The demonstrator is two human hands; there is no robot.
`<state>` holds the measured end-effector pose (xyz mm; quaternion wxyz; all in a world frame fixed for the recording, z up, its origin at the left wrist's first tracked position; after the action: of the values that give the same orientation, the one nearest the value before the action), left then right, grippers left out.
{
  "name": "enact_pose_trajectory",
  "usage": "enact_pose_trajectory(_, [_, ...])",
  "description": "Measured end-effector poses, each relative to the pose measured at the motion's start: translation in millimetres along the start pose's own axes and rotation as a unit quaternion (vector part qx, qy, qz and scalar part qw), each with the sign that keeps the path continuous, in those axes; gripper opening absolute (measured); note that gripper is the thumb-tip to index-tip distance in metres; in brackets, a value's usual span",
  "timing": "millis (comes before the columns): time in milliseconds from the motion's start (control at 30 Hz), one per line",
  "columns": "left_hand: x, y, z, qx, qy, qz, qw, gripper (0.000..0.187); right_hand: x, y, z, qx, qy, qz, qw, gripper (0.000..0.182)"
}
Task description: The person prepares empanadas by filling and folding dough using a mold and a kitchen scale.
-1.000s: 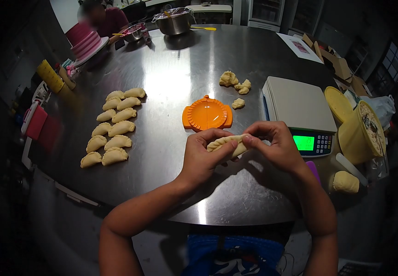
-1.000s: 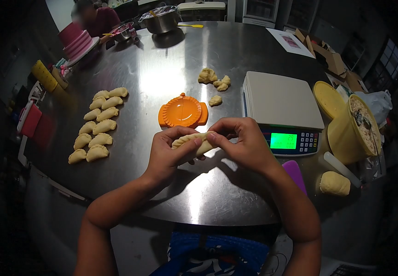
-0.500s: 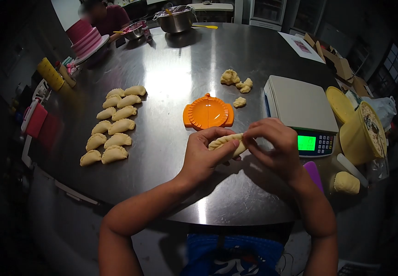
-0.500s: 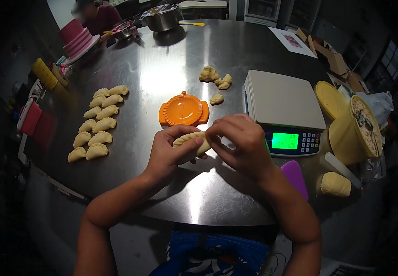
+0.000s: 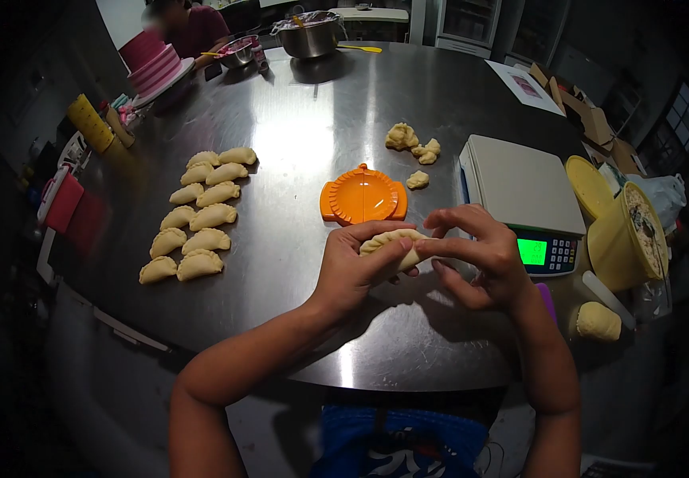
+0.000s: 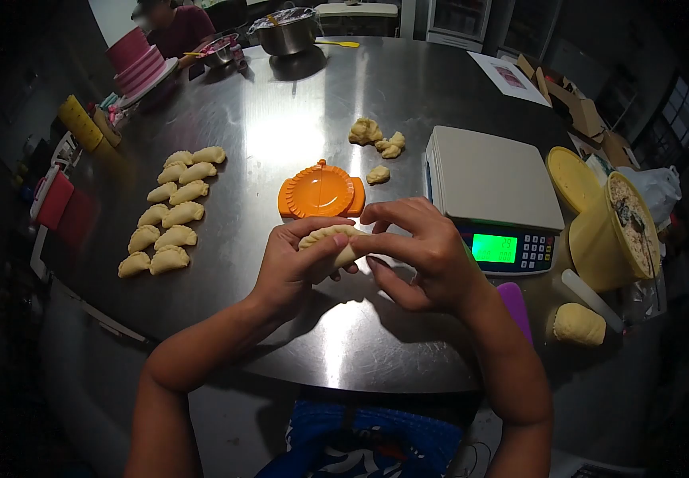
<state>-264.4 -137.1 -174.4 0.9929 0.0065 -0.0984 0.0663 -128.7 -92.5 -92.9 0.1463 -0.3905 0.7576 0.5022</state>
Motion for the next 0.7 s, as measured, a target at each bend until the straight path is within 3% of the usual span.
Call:
enact_pose_trajectory(167, [2,-1,3,0.021,0.018,-0.004,1.000,0.029,4,-7,22,0.053,0.098,0.045,0.993,0.022])
enact_pose_trajectory(233, [0,-1,1,0.030,0.036,0.003,0.999,0.028,11,-15,46,0.196,0.280,0.100,0.934,0.021])
enact_pose_trajectory(300, [0,0,3,0.041,0.053,0.012,0.998,0.027,15,-18,53,0.223,0.329,0.105,0.912,0.021])
enact_pose_trajectory(367, [-1,-1,4,0.048,0.075,0.023,0.996,0.024,27,-25,62,0.326,0.399,0.082,0.853,0.021])
enact_pose_trajectory(500, [0,-1,4,0.063,0.082,0.023,0.994,0.023,24,-25,58,0.351,0.388,0.069,0.849,0.019])
enact_pose_trajectory(567, [-1,-2,4,0.064,0.097,0.041,0.992,0.023,20,-22,56,0.331,0.322,0.064,0.885,0.017])
enact_pose_trajectory(700, [-2,-1,6,0.079,0.100,0.051,0.991,0.023,19,-20,53,0.307,0.288,0.066,0.905,0.016])
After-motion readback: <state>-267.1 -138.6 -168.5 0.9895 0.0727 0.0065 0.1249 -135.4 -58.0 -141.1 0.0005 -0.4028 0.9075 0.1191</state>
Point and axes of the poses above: each hand's wrist, its own y-axis towards the middle knuckle, its own x-axis out of the palm, z = x × y, the point moved 7 cm from there along y, towards the middle knuckle, and after that the axes turned 11 degrees about y, right-handed, at the moved point
